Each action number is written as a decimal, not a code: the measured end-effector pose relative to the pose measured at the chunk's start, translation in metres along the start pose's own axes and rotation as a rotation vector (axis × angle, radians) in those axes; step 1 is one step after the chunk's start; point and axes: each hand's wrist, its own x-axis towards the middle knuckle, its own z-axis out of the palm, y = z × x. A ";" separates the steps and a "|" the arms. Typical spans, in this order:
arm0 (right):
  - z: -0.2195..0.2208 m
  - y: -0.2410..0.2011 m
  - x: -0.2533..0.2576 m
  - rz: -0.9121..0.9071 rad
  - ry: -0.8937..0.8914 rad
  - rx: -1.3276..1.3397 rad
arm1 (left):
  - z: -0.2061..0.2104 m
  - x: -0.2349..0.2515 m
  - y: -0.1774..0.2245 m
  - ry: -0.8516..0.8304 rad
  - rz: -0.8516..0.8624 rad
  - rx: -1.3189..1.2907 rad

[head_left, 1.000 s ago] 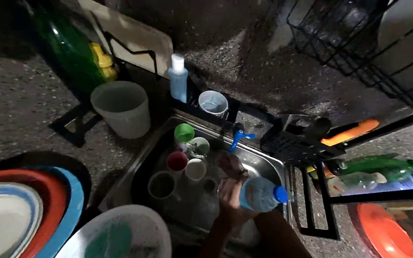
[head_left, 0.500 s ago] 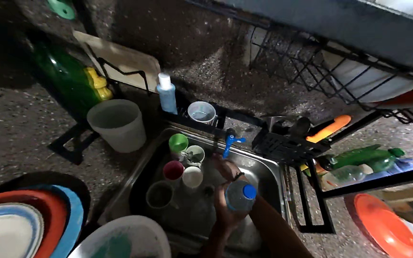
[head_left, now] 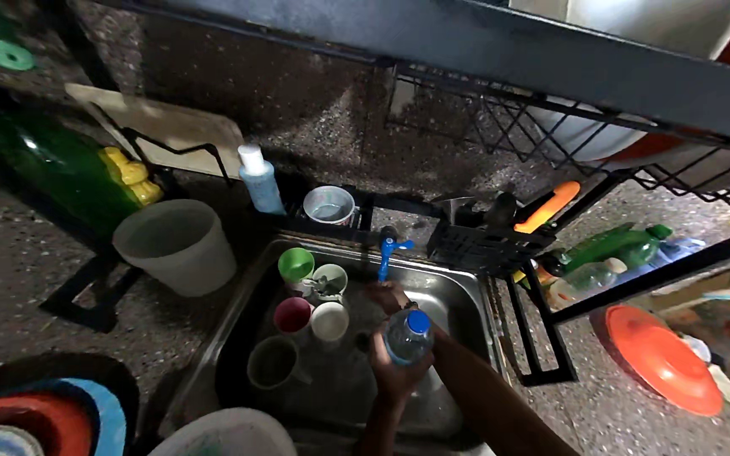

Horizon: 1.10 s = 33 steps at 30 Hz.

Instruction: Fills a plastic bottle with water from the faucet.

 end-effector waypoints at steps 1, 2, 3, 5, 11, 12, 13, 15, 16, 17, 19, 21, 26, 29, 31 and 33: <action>-0.004 0.005 0.002 0.009 0.004 0.000 | 0.001 0.001 0.000 -0.006 0.016 0.009; -0.011 0.008 0.002 0.021 0.011 -0.022 | 0.002 0.001 0.000 -0.011 0.033 0.014; -0.018 0.009 0.000 0.010 0.030 -0.041 | 0.003 0.000 0.000 -0.015 0.047 0.023; -0.033 -0.002 -0.020 -0.063 0.068 -0.113 | 0.004 0.001 -0.001 0.000 0.083 0.085; -0.080 -0.078 -0.122 -0.181 -0.092 -0.372 | 0.002 0.009 0.003 -0.109 -0.099 0.056; -0.085 -0.088 -0.138 -0.254 -0.130 -0.443 | 0.001 0.009 0.002 -0.156 -0.116 0.024; -0.088 -0.095 -0.153 -0.342 -0.149 -0.555 | 0.001 0.008 0.002 -0.201 -0.123 -0.016; -0.096 -0.100 -0.174 -0.536 -0.149 -0.783 | 0.000 0.006 0.005 -0.281 -0.127 -0.093; -0.098 -0.101 -0.180 -0.618 -0.144 -0.844 | 0.000 0.005 0.006 -0.316 -0.128 -0.109; -0.100 -0.102 -0.186 -0.677 -0.143 -0.905 | -0.001 0.004 0.006 -0.350 -0.125 -0.109; -0.102 -0.112 -0.196 -0.711 -0.184 -1.034 | -0.003 0.003 0.004 -0.422 -0.097 -0.085; -0.100 -0.122 -0.202 -0.655 -0.254 -1.153 | -0.005 0.003 0.005 -0.466 -0.075 -0.075; -0.089 -0.123 -0.207 -0.605 -0.227 -1.262 | -0.001 0.003 0.008 -0.437 -0.036 -0.085; -0.077 -0.121 -0.209 -0.528 -0.113 -1.336 | -0.002 0.003 0.010 -0.429 -0.053 -0.015; -0.072 -0.122 -0.209 -0.484 -0.061 -1.438 | -0.002 0.003 0.013 -0.437 -0.069 0.014; -0.070 -0.116 -0.206 -0.511 0.008 -1.488 | -0.002 0.002 0.012 -0.441 -0.043 0.050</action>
